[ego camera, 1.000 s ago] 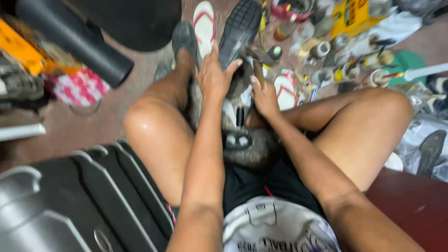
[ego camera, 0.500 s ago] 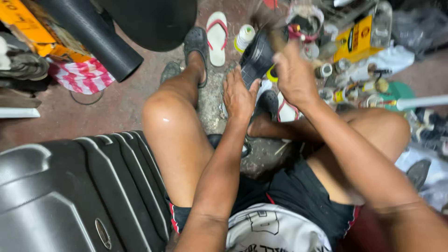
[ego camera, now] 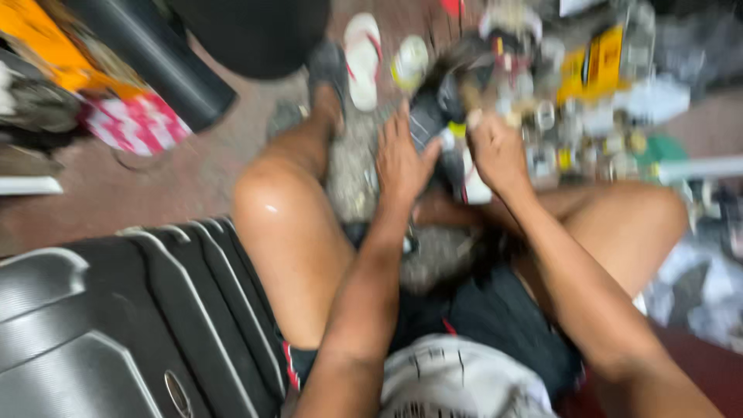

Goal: The person sits on the floor and works on a black shoe, using a hammer to tap the sole and heel area. They repeatedly inspect the shoe by hand, turning it over to check the tread and edges, and use the hammer to secure or adjust parts of the sole.

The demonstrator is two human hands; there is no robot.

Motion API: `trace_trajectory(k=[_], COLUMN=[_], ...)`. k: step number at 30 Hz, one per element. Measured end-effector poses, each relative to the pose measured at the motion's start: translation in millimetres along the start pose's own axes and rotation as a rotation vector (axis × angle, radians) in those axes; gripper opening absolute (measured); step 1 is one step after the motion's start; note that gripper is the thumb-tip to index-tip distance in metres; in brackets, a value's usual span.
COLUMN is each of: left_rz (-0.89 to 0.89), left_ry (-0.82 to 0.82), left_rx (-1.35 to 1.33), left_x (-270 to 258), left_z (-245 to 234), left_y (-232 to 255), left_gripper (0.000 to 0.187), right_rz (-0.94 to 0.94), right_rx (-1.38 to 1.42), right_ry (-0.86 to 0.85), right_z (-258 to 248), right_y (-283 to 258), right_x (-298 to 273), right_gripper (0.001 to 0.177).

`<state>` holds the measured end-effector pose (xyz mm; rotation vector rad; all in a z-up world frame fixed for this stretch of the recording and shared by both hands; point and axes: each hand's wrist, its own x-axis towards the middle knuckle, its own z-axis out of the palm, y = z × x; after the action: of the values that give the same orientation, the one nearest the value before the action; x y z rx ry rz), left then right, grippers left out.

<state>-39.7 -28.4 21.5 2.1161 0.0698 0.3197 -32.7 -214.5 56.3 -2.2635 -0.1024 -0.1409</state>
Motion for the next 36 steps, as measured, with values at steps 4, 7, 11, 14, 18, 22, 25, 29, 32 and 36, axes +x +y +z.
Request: trace_trajectory(k=[4, 7, 11, 14, 18, 22, 25, 29, 32, 36], left_rz=[-0.051, -0.153, -0.112, -0.069, -0.115, -0.099, -0.164, -0.195, -0.153, -0.147], left_ry=[-0.069, -0.147, -0.148, -0.076, -0.121, 0.027, 0.056, 0.072, 0.107, 0.116], left_rx=[-0.040, -0.099, -0.150, -0.076, -0.096, -0.068, -0.169, -0.198, -0.154, -0.072], left_x=[25, 35, 48, 43, 43, 27, 26, 13, 17, 13], left_z=[6, -11, -19, -10, -9, -12, 3, 17, 20, 29], left_y=[-15, -18, -20, -22, -17, -29, -22, -21, -24, -29], left_gripper=[0.084, 0.075, 0.063, 0.071, 0.074, 0.083, 0.086, 0.082, 0.085, 0.090], right_rz=[0.031, 0.170, 0.422, 0.063, 0.435, 0.467, 0.181, -0.147, -0.341, -0.073], right_rx=[0.346, 0.202, 0.418, 0.095, 0.330, 0.582, 0.707, 0.719, 0.401, -0.187], right_ry=[0.290, 0.151, 0.211, 0.229, -0.061, 0.032, 0.150, 0.213, 0.237, -0.057], right_z=[42, 74, 64, 79, 94, 63, 16, -19, -8, 20], right_y=[37, 52, 53, 75, 90, 41, -12, -54, -47, -38], right_x=[-26, -37, -33, -42, -30, -39, -31, -38, -28, 9], right_gripper=[0.038, 0.032, 0.026, 0.020, 0.034, 0.032, 0.034, 0.056, 0.051, 0.038])
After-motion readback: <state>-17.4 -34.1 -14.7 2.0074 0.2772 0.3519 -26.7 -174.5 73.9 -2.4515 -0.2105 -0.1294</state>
